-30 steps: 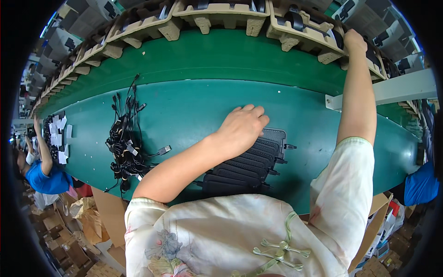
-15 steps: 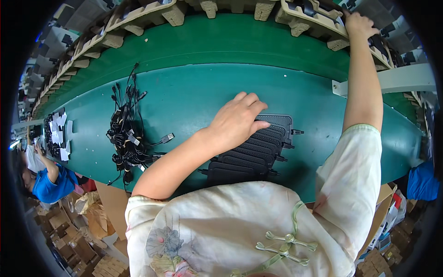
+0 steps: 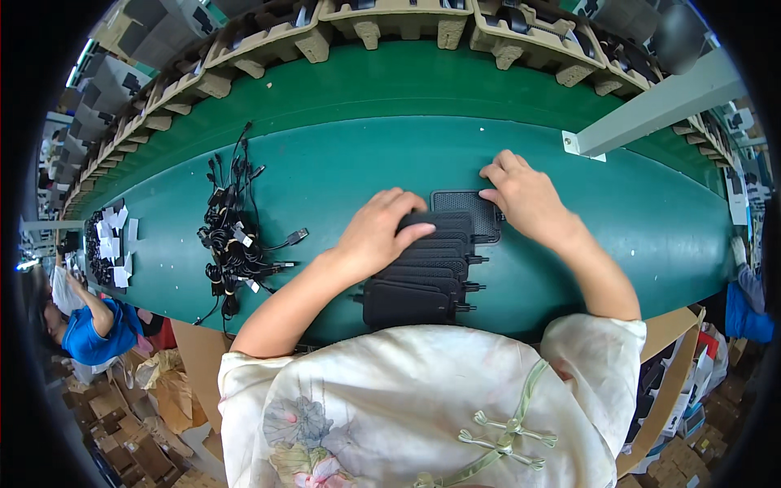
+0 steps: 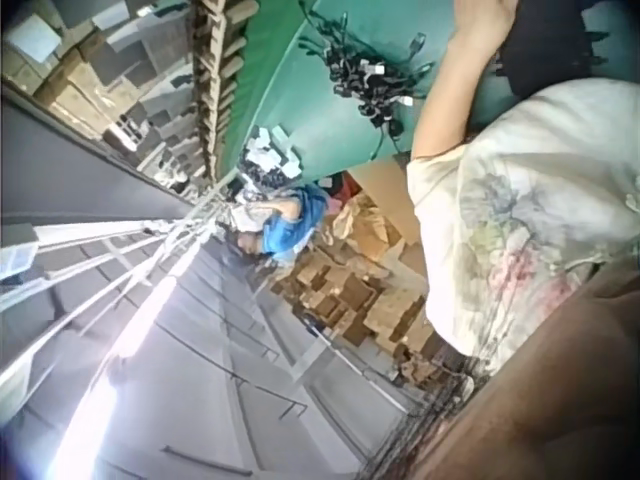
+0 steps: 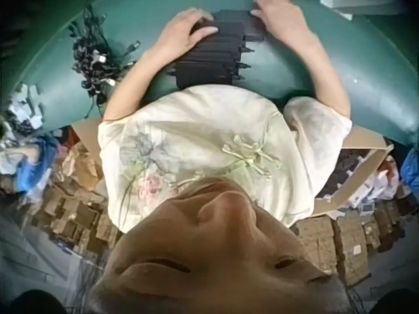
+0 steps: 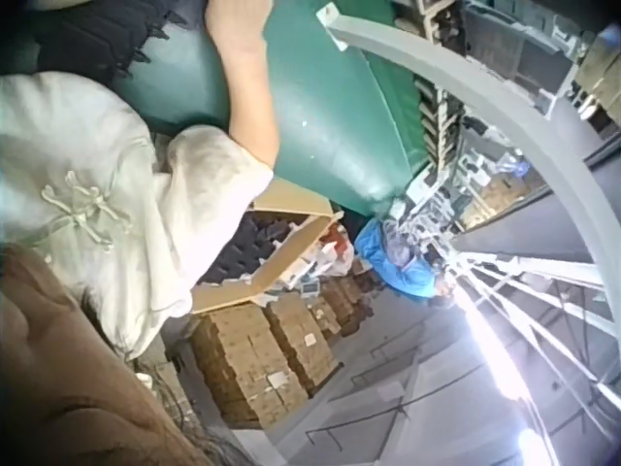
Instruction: Assembling and packing electronic components and cables on a production line.
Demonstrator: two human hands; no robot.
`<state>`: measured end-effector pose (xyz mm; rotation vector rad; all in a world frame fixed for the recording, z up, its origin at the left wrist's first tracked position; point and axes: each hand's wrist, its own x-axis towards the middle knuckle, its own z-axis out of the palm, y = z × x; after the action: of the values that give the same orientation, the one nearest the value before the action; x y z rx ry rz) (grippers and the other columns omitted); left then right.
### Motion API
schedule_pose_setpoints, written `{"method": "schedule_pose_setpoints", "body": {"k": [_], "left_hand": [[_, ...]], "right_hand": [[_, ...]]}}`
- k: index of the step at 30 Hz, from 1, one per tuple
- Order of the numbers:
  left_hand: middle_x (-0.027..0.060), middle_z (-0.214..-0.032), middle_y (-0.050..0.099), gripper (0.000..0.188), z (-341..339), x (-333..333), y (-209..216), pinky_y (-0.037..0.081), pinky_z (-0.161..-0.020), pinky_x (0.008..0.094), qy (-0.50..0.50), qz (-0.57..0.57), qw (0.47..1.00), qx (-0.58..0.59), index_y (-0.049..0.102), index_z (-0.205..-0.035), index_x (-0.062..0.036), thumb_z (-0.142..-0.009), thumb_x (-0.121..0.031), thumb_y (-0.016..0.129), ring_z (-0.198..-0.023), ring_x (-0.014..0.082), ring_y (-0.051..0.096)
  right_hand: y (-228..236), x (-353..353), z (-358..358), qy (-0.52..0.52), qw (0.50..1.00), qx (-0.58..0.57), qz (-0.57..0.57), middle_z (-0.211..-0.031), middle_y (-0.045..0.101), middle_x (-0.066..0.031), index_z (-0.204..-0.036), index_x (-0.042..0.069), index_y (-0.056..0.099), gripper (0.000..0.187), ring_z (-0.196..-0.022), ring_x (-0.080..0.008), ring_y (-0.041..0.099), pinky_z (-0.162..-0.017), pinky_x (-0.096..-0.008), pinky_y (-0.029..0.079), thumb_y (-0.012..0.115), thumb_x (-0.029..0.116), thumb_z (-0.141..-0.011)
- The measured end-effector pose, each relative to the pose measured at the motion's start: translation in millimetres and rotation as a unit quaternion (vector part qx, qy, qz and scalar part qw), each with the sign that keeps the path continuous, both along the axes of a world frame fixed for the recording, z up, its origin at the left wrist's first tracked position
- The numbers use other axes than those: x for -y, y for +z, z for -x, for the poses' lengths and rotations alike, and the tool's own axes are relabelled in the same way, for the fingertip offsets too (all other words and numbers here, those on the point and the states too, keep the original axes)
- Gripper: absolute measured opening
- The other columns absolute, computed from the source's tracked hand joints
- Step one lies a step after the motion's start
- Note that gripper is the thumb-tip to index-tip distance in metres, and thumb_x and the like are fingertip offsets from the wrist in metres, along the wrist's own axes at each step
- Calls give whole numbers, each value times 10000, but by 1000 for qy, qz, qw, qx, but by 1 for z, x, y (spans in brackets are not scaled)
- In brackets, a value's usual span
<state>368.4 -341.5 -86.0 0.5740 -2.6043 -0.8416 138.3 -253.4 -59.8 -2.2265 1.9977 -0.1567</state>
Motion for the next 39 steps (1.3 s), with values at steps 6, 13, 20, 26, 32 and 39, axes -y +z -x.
{"method": "schedule_pose_setpoints", "body": {"k": [6, 13, 20, 26, 32, 39], "left_hand": [[84, -962, 519, 254, -8, 4, -14, 451, -726, 303, 52, -54, 997, -21, 542, -1026, -67, -799, -134, 635, -878, 212, 522], [101, -1022, 524, 329, 10, -8, -7, 458, -733, 296, 99, -13, 990, -98, 511, -1090, -39, -801, -134, 636, -904, 201, 521], [116, -1148, 511, 341, 47, -6, 29, 471, -837, 320, 73, -542, 795, -262, 447, -1180, -13, -912, -215, 509, -1035, 198, 529], [134, -1170, 506, 439, 65, 19, 40, 455, -878, 330, 15, -581, 750, -316, 392, -1221, 10, -917, -284, 509, -1036, 188, 540], [126, -1170, 510, 365, 65, 22, 30, 452, -894, 321, 51, -404, 874, -266, 398, -1234, -6, -920, -166, 493, -1055, 181, 532], [118, -1161, 523, 316, -3, 23, 7, 433, -884, 343, 69, -101, 987, -104, 518, -1133, -23, -836, -106, 587, -1054, 244, 520]], "right_hand": [[-2, -24, -26, 1, 998, -4, 57, -1005, 506, -135, -1027, 14, 549, 371, -973, -310, 509, -777, -377, 455, 681, 194, -730], [13, -11, -23, -83, 988, 73, -112, -1053, 517, -135, -1014, 41, 558, 418, -983, -308, 512, -784, -397, 435, 711, 264, -695], [45, 7, -32, -18, 976, 83, 198, -995, 577, -118, -1038, 54, 563, 434, -916, -309, 547, -777, -398, 433, 706, 295, -707], [53, 56, -9, -85, 887, 134, 433, -802, 617, -76, -1019, 58, 604, 256, -758, -240, 584, -739, -315, 448, 627, 204, -809], [63, 130, 60, -132, 833, 289, 452, -793, 610, -18, -885, 46, 635, 167, -769, -106, 546, -722, -232, 418, 530, 175, -886], [67, 193, 245, -434, 693, 184, 546, -971, 628, -156, -959, 53, 632, 219, -890, -298, 585, -795, -369, 446, 516, 185, -830]]}}
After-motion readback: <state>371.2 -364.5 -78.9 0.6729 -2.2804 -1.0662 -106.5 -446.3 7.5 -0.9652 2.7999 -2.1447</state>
